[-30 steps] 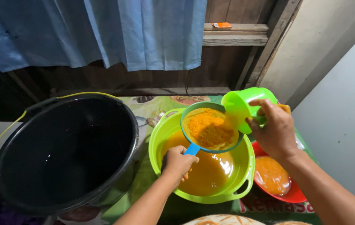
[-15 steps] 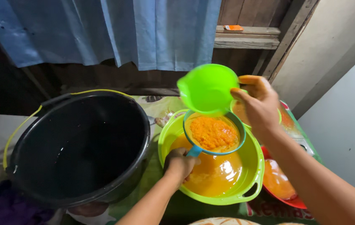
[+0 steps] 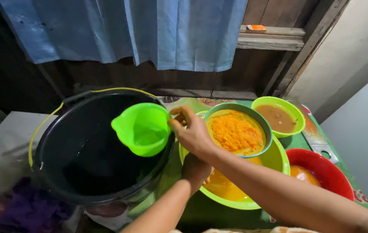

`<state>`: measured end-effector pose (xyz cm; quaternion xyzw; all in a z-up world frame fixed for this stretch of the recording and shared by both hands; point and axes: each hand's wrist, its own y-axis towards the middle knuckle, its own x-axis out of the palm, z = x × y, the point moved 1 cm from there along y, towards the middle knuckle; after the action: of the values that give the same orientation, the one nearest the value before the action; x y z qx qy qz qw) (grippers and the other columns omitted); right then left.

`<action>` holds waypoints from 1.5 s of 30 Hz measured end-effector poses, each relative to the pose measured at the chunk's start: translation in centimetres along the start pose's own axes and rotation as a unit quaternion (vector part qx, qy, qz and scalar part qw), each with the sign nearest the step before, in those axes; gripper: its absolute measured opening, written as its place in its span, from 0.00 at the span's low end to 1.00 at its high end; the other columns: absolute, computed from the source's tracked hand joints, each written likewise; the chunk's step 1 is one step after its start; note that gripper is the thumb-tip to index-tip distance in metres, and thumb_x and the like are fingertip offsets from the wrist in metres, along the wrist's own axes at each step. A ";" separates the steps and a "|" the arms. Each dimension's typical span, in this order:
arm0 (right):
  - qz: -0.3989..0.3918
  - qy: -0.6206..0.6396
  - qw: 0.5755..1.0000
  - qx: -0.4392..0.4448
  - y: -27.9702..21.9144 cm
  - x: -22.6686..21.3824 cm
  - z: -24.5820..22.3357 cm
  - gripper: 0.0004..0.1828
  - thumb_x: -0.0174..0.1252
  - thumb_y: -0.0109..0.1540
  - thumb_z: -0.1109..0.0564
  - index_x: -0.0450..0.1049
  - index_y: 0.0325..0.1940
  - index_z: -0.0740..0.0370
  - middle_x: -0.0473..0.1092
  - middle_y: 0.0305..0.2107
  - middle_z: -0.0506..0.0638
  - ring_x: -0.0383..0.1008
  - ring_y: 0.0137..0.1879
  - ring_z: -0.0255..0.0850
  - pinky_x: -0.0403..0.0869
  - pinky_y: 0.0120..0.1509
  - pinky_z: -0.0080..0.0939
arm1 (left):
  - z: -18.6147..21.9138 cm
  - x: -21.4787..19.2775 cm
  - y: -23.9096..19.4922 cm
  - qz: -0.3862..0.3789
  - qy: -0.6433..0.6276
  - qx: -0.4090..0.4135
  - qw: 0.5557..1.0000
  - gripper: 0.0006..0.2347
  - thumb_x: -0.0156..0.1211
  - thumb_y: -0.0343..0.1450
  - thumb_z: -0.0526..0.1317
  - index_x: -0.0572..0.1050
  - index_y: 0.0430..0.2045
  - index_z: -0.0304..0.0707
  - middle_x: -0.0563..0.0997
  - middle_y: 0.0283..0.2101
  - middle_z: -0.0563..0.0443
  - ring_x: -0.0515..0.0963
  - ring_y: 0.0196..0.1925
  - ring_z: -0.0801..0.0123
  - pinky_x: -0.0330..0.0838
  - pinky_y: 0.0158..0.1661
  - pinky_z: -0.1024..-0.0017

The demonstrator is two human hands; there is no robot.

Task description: The person strains an orange puree through a sieve into a green basin, repeatedly pressing the pulp with their hand to extract liquid. They periodically add water from a green scoop to aid the process and transfer the remaining pulp into a red bowl.

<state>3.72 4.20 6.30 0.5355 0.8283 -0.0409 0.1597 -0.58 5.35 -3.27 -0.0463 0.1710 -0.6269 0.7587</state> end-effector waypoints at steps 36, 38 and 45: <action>0.323 0.236 0.771 0.495 -23.6 -38.2 35.0 0.29 0.53 0.68 0.36 0.69 0.55 0.66 0.73 0.40 0.62 0.76 0.43 0.53 0.80 0.47 0.52 | 4.6 7.1 1.5 -0.009 -0.032 -0.071 0.997 0.09 0.67 0.63 0.36 0.71 0.21 0.36 0.73 0.16 0.48 0.67 0.09 0.69 0.59 0.12 0.68; 0.350 0.242 0.778 0.463 -22.7 -37.2 36.1 0.22 0.52 0.70 0.44 0.70 0.56 0.65 0.74 0.42 0.59 0.77 0.43 0.49 0.79 0.47 0.53 | 4.8 7.6 1.8 -0.006 -0.030 -0.067 0.997 0.08 0.67 0.63 0.36 0.71 0.21 0.36 0.73 0.16 0.49 0.67 0.09 0.69 0.59 0.12 0.69; 0.383 0.110 0.817 0.417 -21.3 -40.5 34.8 0.14 0.51 0.69 0.61 0.70 0.54 0.76 0.74 0.37 0.66 0.76 0.30 0.54 0.77 0.35 0.53 | 4.7 7.7 1.2 0.010 -0.042 -0.071 0.997 0.09 0.67 0.63 0.36 0.71 0.21 0.35 0.73 0.16 0.48 0.67 0.09 0.69 0.58 0.11 0.69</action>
<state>7.43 -48.56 -16.30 0.8260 0.4718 -0.2583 -0.1686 3.23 -2.51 -0.79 -0.1247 0.1839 -0.6030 0.7662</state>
